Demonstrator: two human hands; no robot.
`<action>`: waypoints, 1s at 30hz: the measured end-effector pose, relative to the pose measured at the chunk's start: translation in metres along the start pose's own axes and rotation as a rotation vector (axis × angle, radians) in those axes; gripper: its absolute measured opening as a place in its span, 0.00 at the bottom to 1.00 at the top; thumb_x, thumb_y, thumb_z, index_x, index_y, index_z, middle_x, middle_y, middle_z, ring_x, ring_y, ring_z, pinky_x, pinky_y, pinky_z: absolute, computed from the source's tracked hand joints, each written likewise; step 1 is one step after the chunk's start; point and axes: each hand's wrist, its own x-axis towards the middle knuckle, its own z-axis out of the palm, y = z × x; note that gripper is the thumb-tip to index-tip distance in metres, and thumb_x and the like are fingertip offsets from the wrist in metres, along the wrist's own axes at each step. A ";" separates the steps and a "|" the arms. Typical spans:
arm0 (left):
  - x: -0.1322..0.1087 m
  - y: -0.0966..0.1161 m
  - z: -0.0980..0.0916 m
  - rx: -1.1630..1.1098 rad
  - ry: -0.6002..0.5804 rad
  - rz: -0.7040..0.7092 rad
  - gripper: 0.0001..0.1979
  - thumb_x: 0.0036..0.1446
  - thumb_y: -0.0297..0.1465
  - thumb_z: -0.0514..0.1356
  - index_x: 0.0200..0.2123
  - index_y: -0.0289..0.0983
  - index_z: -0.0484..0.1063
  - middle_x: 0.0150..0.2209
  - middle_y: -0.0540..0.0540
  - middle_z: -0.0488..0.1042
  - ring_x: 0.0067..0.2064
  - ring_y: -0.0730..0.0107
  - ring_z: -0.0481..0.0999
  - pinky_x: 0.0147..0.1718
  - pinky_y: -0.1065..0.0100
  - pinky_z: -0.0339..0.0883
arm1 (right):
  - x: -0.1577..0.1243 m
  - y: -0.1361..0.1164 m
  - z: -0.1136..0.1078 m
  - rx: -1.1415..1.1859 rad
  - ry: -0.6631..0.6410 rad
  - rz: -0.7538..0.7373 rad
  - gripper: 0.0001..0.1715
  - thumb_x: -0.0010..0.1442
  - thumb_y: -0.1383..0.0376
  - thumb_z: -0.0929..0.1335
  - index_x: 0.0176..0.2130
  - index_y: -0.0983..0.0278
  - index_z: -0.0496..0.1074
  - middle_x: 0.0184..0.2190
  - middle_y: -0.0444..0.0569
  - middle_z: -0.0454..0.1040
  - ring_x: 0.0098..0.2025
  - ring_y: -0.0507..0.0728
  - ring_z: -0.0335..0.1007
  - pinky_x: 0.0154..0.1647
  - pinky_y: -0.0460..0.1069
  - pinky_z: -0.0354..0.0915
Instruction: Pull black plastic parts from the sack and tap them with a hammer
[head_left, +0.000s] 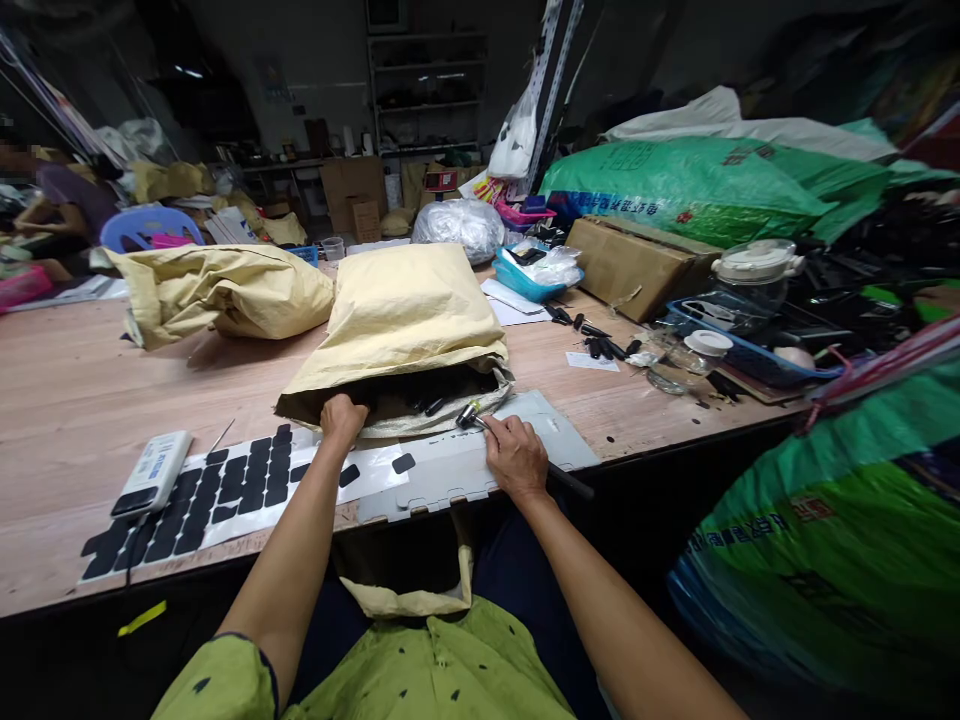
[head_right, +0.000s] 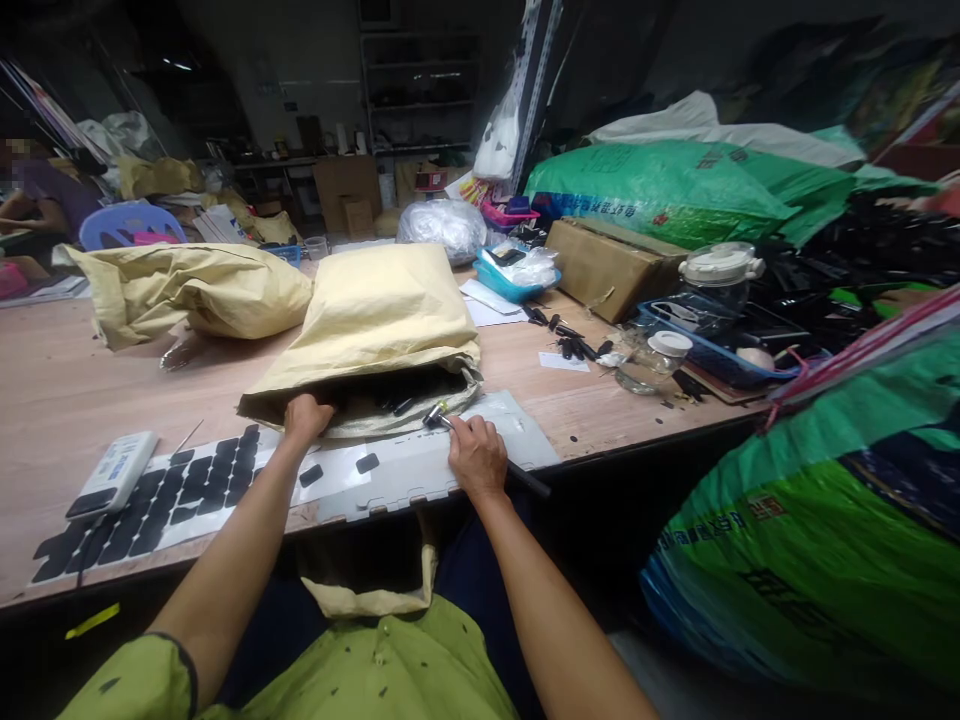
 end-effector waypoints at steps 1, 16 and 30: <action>-0.007 0.000 -0.003 0.016 0.027 0.018 0.07 0.50 0.30 0.64 0.32 0.32 0.77 0.33 0.35 0.77 0.41 0.47 0.77 0.39 0.57 0.68 | 0.000 0.000 0.000 -0.001 -0.001 -0.001 0.17 0.62 0.65 0.65 0.49 0.58 0.76 0.36 0.49 0.71 0.38 0.57 0.59 0.38 0.50 0.52; -0.099 -0.013 0.045 -0.228 -0.248 0.571 0.12 0.54 0.30 0.64 0.43 0.39 0.78 0.36 0.46 0.72 0.41 0.62 0.69 0.43 0.62 0.66 | -0.001 0.000 0.001 -0.010 -0.009 0.011 0.16 0.63 0.65 0.66 0.49 0.58 0.76 0.37 0.49 0.71 0.39 0.57 0.59 0.38 0.50 0.51; -0.099 -0.010 0.040 -0.295 -0.286 0.467 0.07 0.51 0.28 0.67 0.36 0.39 0.78 0.33 0.49 0.69 0.40 0.65 0.70 0.40 0.65 0.64 | -0.009 -0.019 -0.020 0.428 0.017 0.010 0.21 0.67 0.65 0.60 0.55 0.62 0.73 0.47 0.52 0.76 0.49 0.58 0.70 0.51 0.51 0.64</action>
